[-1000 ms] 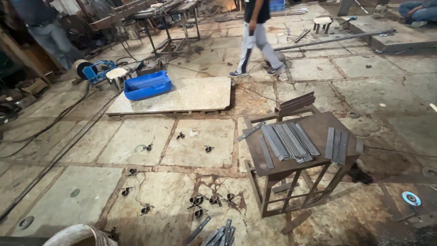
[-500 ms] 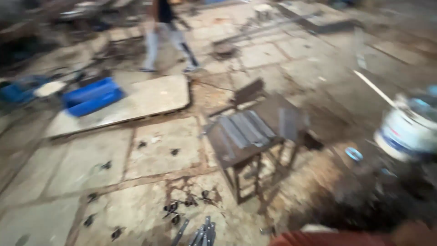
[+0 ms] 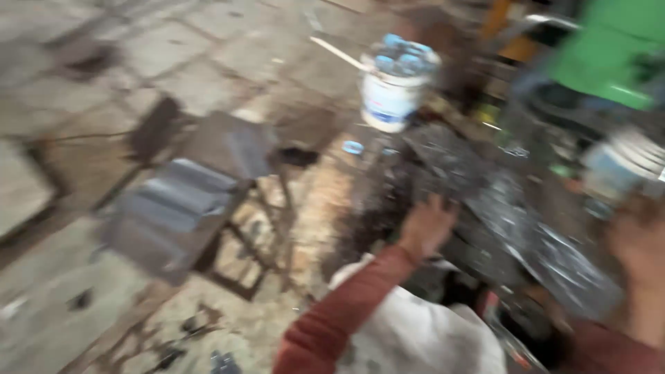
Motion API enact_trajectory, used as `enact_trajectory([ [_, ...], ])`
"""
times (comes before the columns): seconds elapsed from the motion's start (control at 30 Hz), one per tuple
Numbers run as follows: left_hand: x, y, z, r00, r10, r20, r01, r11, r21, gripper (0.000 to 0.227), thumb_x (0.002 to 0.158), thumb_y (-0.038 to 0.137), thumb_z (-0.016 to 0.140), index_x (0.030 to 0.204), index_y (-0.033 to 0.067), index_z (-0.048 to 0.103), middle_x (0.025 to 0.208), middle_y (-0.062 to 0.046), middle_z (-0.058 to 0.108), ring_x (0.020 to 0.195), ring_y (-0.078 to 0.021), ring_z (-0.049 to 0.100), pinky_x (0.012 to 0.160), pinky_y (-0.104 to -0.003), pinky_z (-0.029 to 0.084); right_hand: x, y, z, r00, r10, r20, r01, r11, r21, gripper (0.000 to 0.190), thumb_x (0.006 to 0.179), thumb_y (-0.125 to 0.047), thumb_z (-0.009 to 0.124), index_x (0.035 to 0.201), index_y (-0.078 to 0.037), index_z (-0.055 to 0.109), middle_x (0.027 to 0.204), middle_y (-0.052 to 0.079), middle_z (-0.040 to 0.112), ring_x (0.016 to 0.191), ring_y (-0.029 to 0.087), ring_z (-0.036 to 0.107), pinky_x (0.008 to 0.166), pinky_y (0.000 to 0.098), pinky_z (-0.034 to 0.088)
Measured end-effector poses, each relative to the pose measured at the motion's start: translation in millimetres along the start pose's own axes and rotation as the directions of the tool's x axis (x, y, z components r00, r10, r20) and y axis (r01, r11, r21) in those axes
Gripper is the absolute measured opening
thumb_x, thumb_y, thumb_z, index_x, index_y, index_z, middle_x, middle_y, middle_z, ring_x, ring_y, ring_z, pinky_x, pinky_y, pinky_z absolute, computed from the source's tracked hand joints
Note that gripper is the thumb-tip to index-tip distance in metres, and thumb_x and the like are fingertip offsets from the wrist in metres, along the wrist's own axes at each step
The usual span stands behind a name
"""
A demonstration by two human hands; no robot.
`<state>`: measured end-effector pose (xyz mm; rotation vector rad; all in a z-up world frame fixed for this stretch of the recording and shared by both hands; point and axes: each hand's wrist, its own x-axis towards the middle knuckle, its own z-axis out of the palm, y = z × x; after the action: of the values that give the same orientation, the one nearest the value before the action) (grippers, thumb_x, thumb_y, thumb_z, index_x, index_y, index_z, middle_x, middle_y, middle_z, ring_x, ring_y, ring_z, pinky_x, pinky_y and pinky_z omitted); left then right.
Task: Using a drill press to drill holes into small metal plates.
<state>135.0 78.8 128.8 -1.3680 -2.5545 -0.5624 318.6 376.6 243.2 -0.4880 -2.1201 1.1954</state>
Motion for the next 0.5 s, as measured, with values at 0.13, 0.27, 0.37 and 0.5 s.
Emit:
enact_trajectory([
  [0.13,-3,4,-2,0.998,-0.005,-0.057,0.007,0.999,0.045,0.049,0.089,0.013,0.057,0.138,0.0116,0.061,0.112,-0.022,0.058,0.086,-0.0422,0.068,0.068,-0.047,0.060,-30,-136,34,0.993,0.059,-0.106,-0.067,0.994,-0.081,0.008,0.107,-0.002,0.041,0.109,0.002,0.047,0.076,0.004,0.053,0.057,0.019,0.056,0.048,0.0355,0.044],
  [0.27,-8,5,-21,0.999,0.023,-0.042,-0.021,0.999,0.029,0.049,0.091,0.009,0.058,0.140,0.0078,0.059,0.112,-0.020,0.056,0.091,-0.0388,0.067,0.074,-0.045,0.059,-34,-168,39,0.971,0.204,-0.128,-0.201,0.979,0.034,0.002,0.105,-0.003,0.044,0.104,-0.004,0.047,0.071,0.003,0.050,0.052,0.015,0.049,0.045,0.0352,0.041],
  [0.37,-8,6,-31,1.000,0.028,-0.010,-0.028,1.000,0.007,0.054,0.088,0.004,0.060,0.142,0.0060,0.056,0.111,-0.020,0.055,0.093,-0.0385,0.066,0.076,-0.045,0.058,-32,-126,39,0.981,-0.001,-0.192,-0.032,0.985,-0.168,0.004,0.103,-0.001,0.046,0.104,-0.002,0.050,0.075,0.005,0.052,0.060,0.017,0.050,0.052,0.0361,0.041],
  [0.5,-9,3,-30,0.999,0.030,0.010,-0.031,0.998,0.049,0.063,0.083,0.002,0.063,0.145,0.0042,0.053,0.111,-0.021,0.054,0.091,-0.0381,0.066,0.075,-0.045,0.058,-29,-92,48,0.919,-0.338,-0.203,0.246,0.894,-0.374,0.006,0.105,-0.003,0.048,0.107,0.001,0.051,0.082,0.011,0.055,0.072,0.023,0.055,0.067,0.0386,0.045],
])
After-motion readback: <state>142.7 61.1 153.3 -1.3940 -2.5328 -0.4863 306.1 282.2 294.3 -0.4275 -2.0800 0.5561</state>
